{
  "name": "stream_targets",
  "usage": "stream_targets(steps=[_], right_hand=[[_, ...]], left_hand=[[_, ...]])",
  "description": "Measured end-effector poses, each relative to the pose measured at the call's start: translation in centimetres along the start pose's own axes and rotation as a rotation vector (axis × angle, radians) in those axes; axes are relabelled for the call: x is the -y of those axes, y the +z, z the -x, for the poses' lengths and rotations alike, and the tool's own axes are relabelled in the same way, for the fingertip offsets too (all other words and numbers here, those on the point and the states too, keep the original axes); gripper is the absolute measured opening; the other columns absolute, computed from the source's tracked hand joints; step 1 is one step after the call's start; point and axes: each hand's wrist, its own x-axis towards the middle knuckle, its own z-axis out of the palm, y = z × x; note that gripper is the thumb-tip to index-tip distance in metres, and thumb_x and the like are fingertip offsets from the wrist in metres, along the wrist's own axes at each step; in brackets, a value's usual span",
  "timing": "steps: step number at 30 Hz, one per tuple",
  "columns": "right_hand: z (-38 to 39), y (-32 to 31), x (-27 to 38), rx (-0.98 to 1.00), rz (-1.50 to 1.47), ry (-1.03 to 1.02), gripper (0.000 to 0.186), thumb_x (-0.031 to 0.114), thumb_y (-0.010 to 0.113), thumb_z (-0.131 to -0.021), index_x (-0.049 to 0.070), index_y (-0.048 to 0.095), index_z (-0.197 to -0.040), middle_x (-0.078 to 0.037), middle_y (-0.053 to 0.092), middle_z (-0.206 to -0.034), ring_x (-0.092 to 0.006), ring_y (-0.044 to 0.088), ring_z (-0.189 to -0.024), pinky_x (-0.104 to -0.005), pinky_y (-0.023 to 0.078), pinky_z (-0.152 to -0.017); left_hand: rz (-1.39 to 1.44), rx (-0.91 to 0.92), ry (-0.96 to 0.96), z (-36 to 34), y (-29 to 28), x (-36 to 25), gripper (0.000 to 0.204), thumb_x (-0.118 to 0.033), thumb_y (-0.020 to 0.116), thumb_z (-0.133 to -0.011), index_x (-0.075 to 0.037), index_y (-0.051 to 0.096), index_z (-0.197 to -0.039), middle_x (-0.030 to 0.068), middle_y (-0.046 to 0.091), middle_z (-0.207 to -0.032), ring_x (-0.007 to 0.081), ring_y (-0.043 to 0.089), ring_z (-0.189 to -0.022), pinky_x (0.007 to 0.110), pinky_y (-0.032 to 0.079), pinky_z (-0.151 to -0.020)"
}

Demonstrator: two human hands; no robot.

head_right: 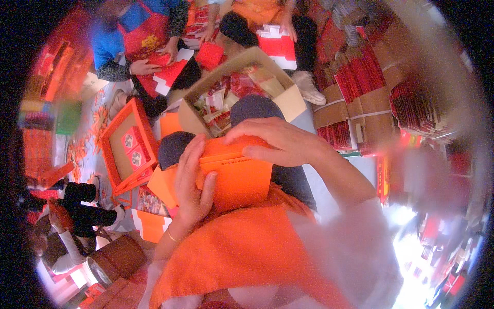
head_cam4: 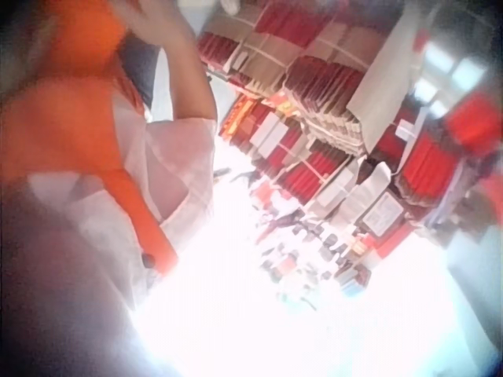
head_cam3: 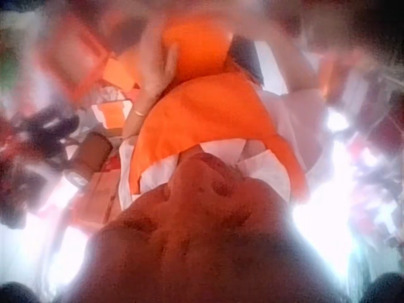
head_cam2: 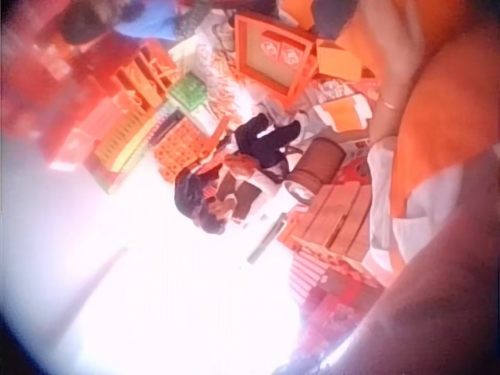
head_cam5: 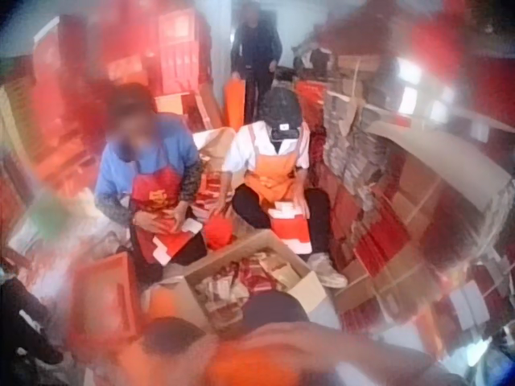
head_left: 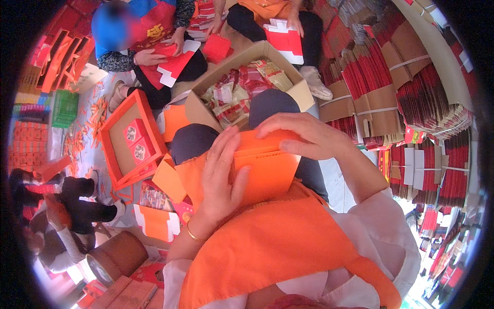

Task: The person folds orange paper sheets into small rectangular packets by hand. They repeatedly pick up a sheet, fold it into a packet, and place it aside, continuing this process throughout the clip.

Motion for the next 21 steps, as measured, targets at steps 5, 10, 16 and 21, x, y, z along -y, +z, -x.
stream_targets(steps=[5, 10, 16, 21], right_hand=[[-1.2, -0.3, 0.8, 0.063, 0.179, 0.037, 0.039, 0.024, 0.051, -0.095, 0.003, 0.056, -0.128, -0.016, 0.059, -0.130, -0.0342, 0.055, -0.117, -0.0417, 0.041, -0.102], [-0.9, 1.6, -0.5, 0.034, 0.157, -0.136, 0.043, 0.022, 0.051, -0.096, 0.008, 0.052, -0.137, -0.019, 0.049, -0.140, -0.0376, 0.051, -0.121, -0.0443, 0.038, -0.106], [-0.7, 1.2, 0.9, 0.085, 0.179, -0.109, 0.048, 0.022, 0.055, -0.094, 0.008, 0.052, -0.139, -0.019, 0.044, -0.146, -0.0363, 0.047, -0.129, -0.0424, 0.038, -0.107], [0.1, 1.7, 0.5, -0.052, 0.021, -0.042, 0.053, 0.036, 0.055, -0.095, 0.005, 0.053, -0.137, -0.018, 0.046, -0.146, -0.0325, 0.047, -0.133, -0.0412, 0.037, -0.108]], left_hand=[[0.037, -0.034, -0.005, 0.0, -0.1, 0.2, 0.043, 0.001, 0.059, -0.085, 0.000, 0.058, -0.128, 0.0221, 0.048, -0.140, 0.0367, 0.046, -0.133, 0.044, 0.035, -0.110], [0.136, -0.068, -0.044, 0.2, -0.3, 0.0, 0.035, 0.001, 0.061, -0.085, 0.000, 0.063, -0.120, 0.0221, 0.049, -0.139, 0.0353, 0.048, -0.131, 0.042, 0.038, -0.108], [0.306, -0.104, -0.080, 0.8, 0.6, 1.1, 0.050, -0.001, 0.060, -0.087, -0.005, 0.049, -0.135, 0.0219, 0.040, -0.145, 0.0333, 0.038, -0.137, 0.042, 0.033, -0.111], [0.325, -0.092, -0.128, 1.8, 1.2, 1.7, 0.055, -0.003, 0.066, -0.082, -0.003, 0.043, -0.133, 0.0210, 0.039, -0.144, 0.0345, 0.039, -0.135, 0.042, 0.034, -0.111]])
